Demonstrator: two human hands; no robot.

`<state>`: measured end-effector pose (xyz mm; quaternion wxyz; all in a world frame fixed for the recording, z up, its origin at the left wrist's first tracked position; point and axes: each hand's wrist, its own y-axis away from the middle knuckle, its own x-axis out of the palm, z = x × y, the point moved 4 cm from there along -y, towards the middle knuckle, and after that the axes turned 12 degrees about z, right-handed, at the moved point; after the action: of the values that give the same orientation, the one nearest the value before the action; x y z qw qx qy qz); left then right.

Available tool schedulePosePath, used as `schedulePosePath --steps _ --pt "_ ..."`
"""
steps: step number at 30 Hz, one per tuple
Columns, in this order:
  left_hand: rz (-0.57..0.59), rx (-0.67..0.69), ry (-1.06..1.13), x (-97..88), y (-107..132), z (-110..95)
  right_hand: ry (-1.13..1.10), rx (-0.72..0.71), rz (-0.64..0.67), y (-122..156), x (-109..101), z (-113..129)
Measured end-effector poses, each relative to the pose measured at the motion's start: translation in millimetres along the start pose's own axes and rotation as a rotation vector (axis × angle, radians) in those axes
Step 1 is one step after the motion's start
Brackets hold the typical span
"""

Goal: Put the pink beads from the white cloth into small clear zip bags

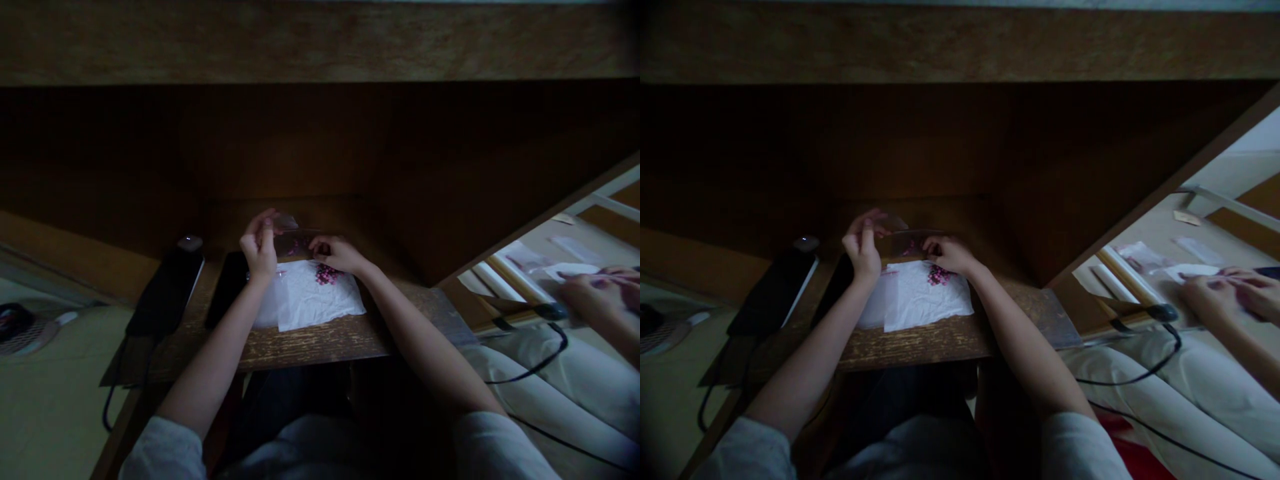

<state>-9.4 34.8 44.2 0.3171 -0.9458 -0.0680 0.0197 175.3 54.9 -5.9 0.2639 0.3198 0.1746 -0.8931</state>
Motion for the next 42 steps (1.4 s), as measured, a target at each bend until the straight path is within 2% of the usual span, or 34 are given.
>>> schedulePosePath --steps 7,12,16,20,23,28,31,34,37,40,42 --pt "-0.066 0.128 -0.071 -12.2 -10 -19 0.102 0.005 0.048 1 3 4" --pt "-0.051 0.144 -0.071 -21.5 -3 -48 0.071 -0.003 0.043 4 -5 8" --pt "0.055 0.003 -0.098 -29.3 35 -64 -0.054 0.010 0.130 8 -15 5" --pt "0.186 -0.215 -0.097 -33.2 86 -61 -0.121 0.055 0.249 12 -18 1" --pt "0.247 -0.319 -0.087 -33.1 117 -60 -0.165 0.089 0.273 14 -19 2" --pt "0.336 -0.547 -0.048 -30.0 150 -62 -0.195 0.141 0.344 15 -18 8" --pt "0.377 -0.597 -0.035 -29.3 158 -63 -0.199 0.158 0.394 16 -19 9" --pt "0.411 -0.560 -0.068 -29.4 155 -63 -0.191 0.144 0.347 17 -22 12" --pt "0.440 -0.475 -0.072 -28.1 145 -63 -0.225 0.058 0.196 14 -22 20" --pt "0.451 -0.430 -0.053 -25.4 135 -61 -0.299 -0.057 0.057 9 -10 29" --pt "0.450 -0.456 -0.024 -22.8 133 -57 -0.308 -0.120 0.043 5 4 37"
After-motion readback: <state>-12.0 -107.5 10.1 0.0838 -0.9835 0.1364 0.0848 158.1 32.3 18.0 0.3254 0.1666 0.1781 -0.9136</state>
